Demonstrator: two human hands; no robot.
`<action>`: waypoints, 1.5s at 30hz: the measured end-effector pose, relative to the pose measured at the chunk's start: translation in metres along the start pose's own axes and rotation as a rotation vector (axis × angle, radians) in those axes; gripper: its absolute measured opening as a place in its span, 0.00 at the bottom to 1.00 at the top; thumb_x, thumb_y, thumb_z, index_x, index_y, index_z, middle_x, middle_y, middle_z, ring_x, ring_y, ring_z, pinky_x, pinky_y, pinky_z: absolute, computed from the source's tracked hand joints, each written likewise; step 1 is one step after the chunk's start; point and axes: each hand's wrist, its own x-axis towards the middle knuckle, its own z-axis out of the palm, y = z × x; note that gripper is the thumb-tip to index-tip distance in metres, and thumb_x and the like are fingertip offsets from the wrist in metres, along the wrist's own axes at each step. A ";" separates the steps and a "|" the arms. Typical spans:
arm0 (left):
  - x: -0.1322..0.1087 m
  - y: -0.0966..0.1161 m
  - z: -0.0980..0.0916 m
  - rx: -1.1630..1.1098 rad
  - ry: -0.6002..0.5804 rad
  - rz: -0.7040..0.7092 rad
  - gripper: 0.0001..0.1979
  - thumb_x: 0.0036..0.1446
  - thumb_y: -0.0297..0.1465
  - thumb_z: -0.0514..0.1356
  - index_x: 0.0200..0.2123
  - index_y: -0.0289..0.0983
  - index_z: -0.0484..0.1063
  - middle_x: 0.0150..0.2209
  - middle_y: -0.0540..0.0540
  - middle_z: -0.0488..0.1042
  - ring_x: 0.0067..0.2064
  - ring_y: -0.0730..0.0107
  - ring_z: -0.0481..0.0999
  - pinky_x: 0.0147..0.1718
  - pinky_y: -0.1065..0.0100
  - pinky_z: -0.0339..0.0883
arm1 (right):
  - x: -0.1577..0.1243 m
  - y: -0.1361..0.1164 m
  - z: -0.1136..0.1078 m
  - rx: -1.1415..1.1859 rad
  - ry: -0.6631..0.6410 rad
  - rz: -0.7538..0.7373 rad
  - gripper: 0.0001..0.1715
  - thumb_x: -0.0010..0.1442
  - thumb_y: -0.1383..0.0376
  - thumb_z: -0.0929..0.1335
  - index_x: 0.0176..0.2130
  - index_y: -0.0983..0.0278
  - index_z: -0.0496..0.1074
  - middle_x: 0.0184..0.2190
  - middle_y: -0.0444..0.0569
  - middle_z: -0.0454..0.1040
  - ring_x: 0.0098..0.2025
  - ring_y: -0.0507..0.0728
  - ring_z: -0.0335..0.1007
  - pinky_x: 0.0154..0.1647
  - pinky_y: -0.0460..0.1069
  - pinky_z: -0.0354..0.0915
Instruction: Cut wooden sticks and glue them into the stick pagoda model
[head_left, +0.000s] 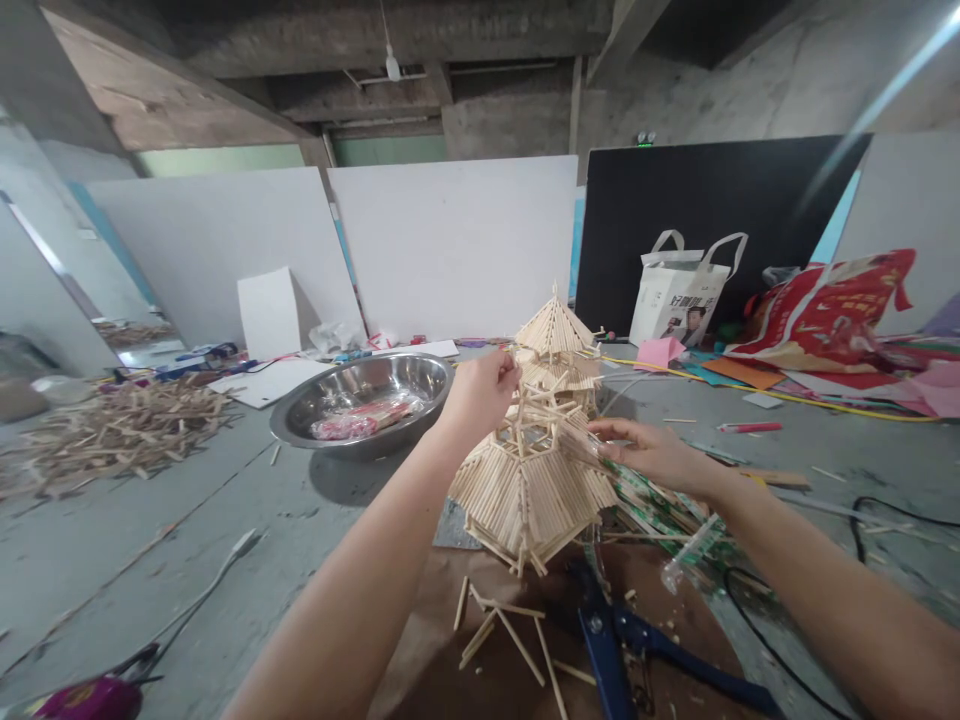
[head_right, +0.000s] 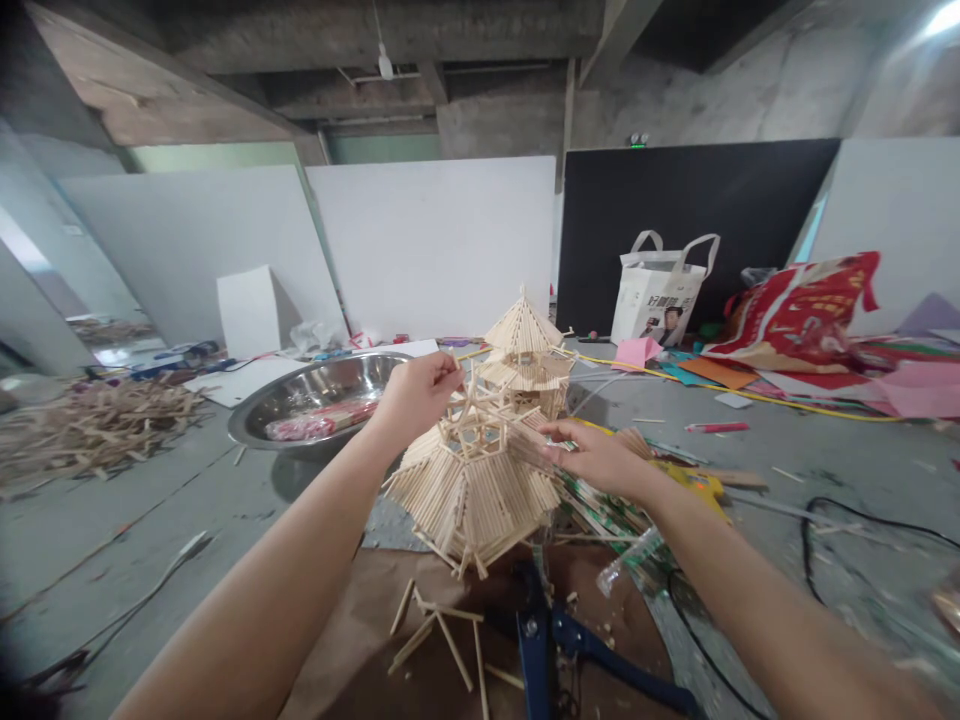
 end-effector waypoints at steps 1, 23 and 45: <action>0.000 0.000 0.000 -0.001 -0.007 0.002 0.08 0.48 0.29 0.51 0.20 0.36 0.64 0.16 0.52 0.63 0.19 0.77 0.58 0.22 0.73 0.50 | -0.003 -0.001 -0.001 0.005 -0.014 -0.003 0.25 0.50 0.54 0.63 0.46 0.63 0.65 0.47 0.50 0.66 0.48 0.59 0.61 0.49 0.54 0.57; 0.002 0.004 -0.001 0.010 -0.093 0.025 0.08 0.49 0.28 0.50 0.21 0.35 0.64 0.13 0.54 0.62 0.18 0.79 0.60 0.22 0.74 0.51 | -0.071 -0.002 -0.010 -0.342 -0.066 0.032 0.27 0.52 0.50 0.59 0.50 0.57 0.62 0.51 0.47 0.63 0.52 0.60 0.57 0.51 0.55 0.55; 0.005 0.006 0.002 0.061 -0.064 0.069 0.08 0.49 0.29 0.50 0.23 0.36 0.66 0.15 0.51 0.65 0.20 0.77 0.62 0.23 0.73 0.53 | -0.105 0.008 -0.001 -0.473 -0.260 0.150 0.18 0.54 0.55 0.58 0.38 0.61 0.69 0.33 0.49 0.72 0.33 0.56 0.66 0.34 0.48 0.59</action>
